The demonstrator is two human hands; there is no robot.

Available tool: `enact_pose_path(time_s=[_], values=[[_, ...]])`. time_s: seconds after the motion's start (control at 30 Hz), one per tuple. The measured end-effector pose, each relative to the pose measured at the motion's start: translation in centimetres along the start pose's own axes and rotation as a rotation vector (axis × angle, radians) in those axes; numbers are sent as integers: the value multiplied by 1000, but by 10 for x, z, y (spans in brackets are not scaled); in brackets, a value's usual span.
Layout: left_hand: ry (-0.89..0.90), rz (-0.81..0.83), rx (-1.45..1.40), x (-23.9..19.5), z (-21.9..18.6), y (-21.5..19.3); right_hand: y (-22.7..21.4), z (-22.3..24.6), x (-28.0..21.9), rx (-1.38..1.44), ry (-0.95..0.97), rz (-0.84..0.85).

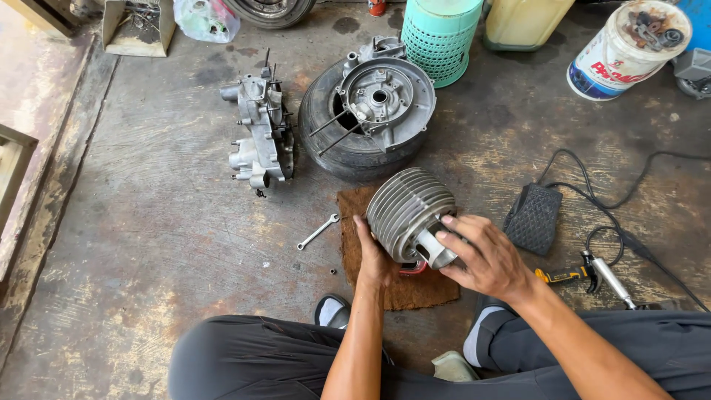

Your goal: The person pours liquid from a plastic bottle into a cylinder head, rotates it to distribute the liquid, and then places it on a workbench. They then walk to a wall-mounted air compressor and connect a coiled air hose to a nozzle.

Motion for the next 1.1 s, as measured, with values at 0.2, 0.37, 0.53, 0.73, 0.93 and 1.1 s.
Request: enact_pose_path(time_s=[0.2,0.37,0.53,0.73,0.93,1.1], values=[[184,-38,-222,19,38,-56,3,1,-1,61,-19,-97],[214,-13,-215,24,33,-72,9,-15,-8,113,115,-160],[202,-25,-184,16,26,-65,-16,-6,13,170,210,-203],[104,40,-230,16,18,-37,-12,-15,7,278,202,-194],[33,41,-318,10,5,-3,-22,-15,25,338,268,-168],[-37,-143,-374,3,3,10,-19,-5,38,349,309,-145]])
Point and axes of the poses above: each hand's wrist, its own x-axis towards the middle knuckle, its own y-axis out of the palm, z = x × y, the point moved 4 cm from there along x, towards the middle knuckle, and after that the axes turned 11 degrees about z, right-handed, at the moved point
